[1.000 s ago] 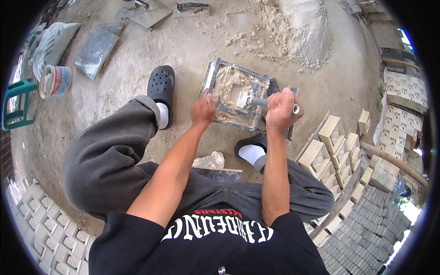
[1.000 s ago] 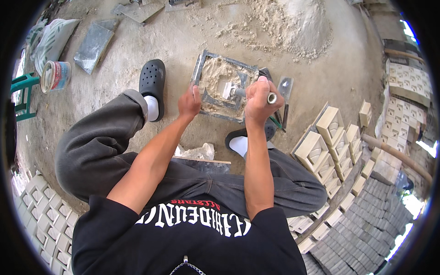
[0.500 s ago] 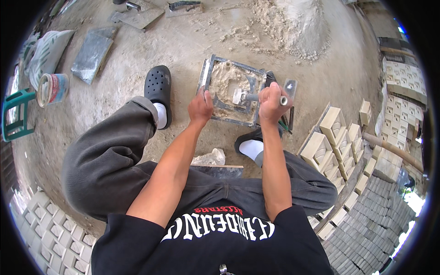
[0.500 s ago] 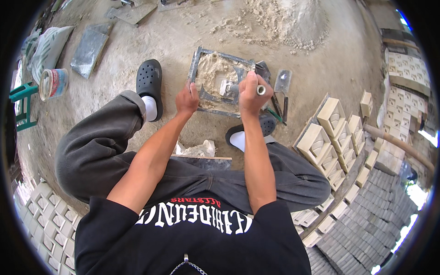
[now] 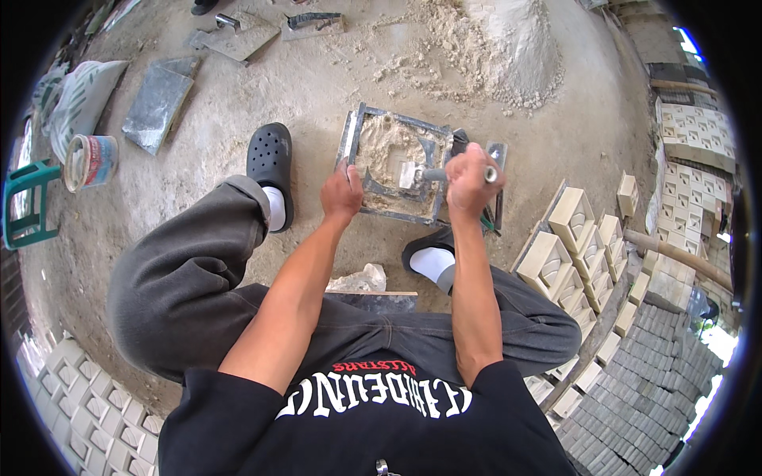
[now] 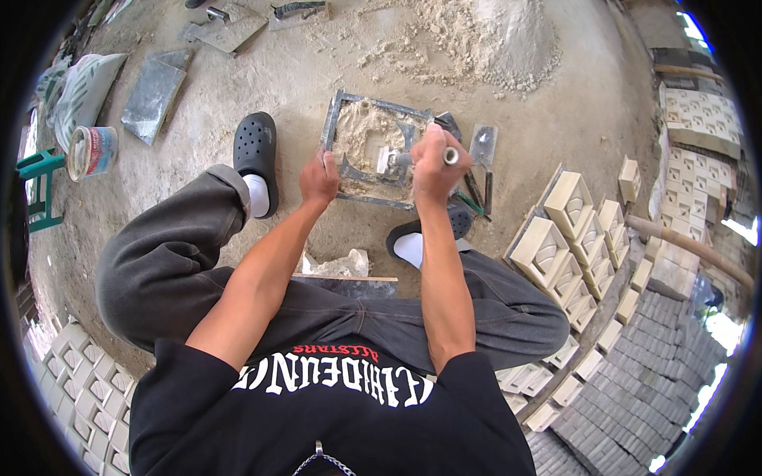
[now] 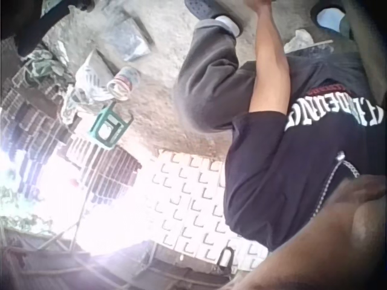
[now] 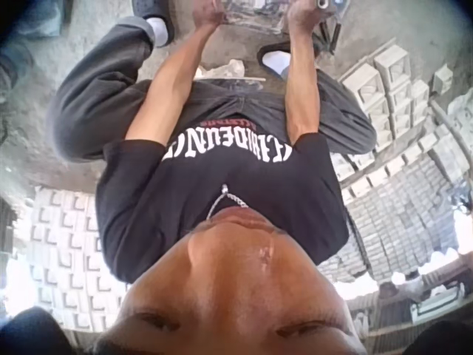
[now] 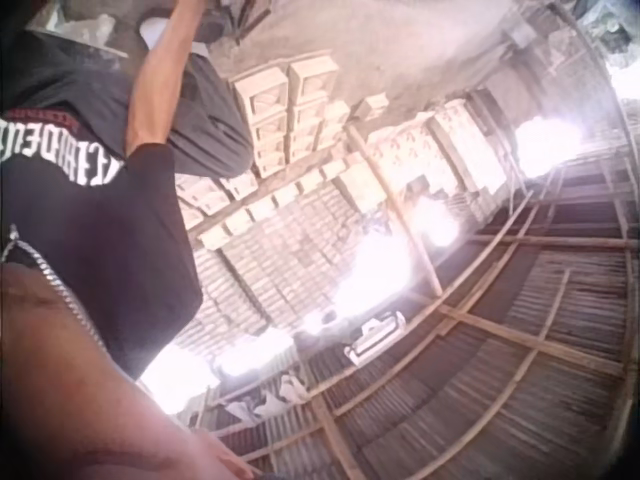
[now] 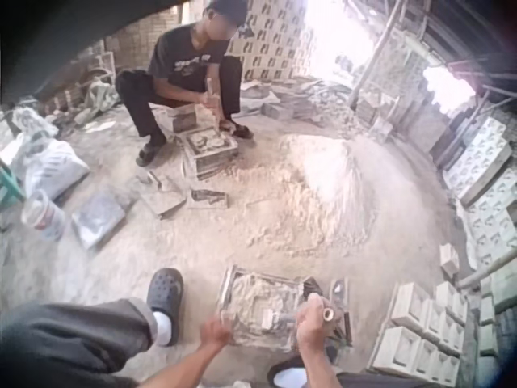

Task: The person fills a metal mold with concrete mixture using a trowel and then levels and compacts the material by striking it with the trowel handle.

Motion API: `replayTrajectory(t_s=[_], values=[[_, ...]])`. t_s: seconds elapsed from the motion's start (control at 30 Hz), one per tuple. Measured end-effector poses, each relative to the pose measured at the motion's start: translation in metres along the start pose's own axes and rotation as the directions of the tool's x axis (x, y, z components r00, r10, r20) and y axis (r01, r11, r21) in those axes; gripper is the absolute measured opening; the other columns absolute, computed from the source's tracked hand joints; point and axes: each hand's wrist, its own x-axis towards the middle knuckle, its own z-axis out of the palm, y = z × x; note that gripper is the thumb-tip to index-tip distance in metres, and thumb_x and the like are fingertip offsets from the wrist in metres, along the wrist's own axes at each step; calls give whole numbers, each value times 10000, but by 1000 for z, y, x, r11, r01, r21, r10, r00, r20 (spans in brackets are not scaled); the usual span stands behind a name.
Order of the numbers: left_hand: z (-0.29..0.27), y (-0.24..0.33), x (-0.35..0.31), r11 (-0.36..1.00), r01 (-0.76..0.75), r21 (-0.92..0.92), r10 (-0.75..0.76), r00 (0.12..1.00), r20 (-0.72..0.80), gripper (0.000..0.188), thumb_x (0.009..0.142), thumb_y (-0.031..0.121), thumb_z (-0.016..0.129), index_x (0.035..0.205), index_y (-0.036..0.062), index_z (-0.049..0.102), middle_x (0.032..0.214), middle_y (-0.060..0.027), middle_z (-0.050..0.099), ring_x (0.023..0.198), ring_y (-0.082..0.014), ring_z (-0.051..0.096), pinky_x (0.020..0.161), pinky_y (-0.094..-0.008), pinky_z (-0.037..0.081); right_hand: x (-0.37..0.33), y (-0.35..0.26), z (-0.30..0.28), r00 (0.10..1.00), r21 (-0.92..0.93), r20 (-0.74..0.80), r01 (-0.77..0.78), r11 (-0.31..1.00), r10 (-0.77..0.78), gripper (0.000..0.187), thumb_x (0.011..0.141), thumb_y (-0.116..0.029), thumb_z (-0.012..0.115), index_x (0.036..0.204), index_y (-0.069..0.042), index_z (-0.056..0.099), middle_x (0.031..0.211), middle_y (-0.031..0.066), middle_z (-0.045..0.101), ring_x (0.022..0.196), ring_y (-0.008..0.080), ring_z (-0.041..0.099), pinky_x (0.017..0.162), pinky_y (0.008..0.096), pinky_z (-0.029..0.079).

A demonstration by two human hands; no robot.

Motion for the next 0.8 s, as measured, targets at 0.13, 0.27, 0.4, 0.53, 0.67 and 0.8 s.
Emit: replayTrajectory(t_s=[0.13,0.27,0.4,0.53,0.67,0.8], values=[[-5,3,1,997,66,40,-69,994,85,433,977,350,377,1271,99,571,955,-247,679,883,-460,637,790,-537,489,-3,-26,-5,1000,156,10,5,988,-6,415,912,-110,529,515,-27,447,470,23,458,414,101,407,418,282,306],[0,-2,2,999,19,26,-20,997,69,441,975,357,378,1280,100,568,953,-244,682,869,-463,640,781,-543,489,-1,1,-6,999,23,-46,2,1000,-1,418,913,-99,533,528,-87,372,481,8,360,378,109,332,395,303,304],[0,0,4,1000,10,12,-10,1000,22,454,975,362,372,1280,87,565,944,-248,682,860,-464,642,786,-546,488,0,-10,-12,1000,98,-6,11,995,-11,415,926,-117,520,540,-89,370,481,8,353,391,104,336,404,297,302],[-2,-1,2,999,31,6,-31,999,23,426,980,375,352,1184,109,615,922,-260,665,852,-488,616,777,-563,466,-2,-23,-15,1000,187,-2,20,982,-20,435,917,-120,521,502,-29,428,456,21,420,408,103,402,402,282,298],[-3,3,4,999,26,47,-28,998,56,462,972,367,374,1274,77,570,935,-258,679,857,-470,640,799,-550,484,-11,2,-8,998,-22,65,8,1000,-7,392,922,-116,523,548,-57,422,480,26,402,405,109,377,420,291,323],[-1,1,5,999,20,44,-22,999,44,459,968,363,376,1258,75,583,930,-263,675,854,-469,639,794,-554,482,-5,-7,-12,1000,22,-6,31,999,-31,414,924,-119,531,538,-69,391,483,22,398,403,111,365,417,297,306]])
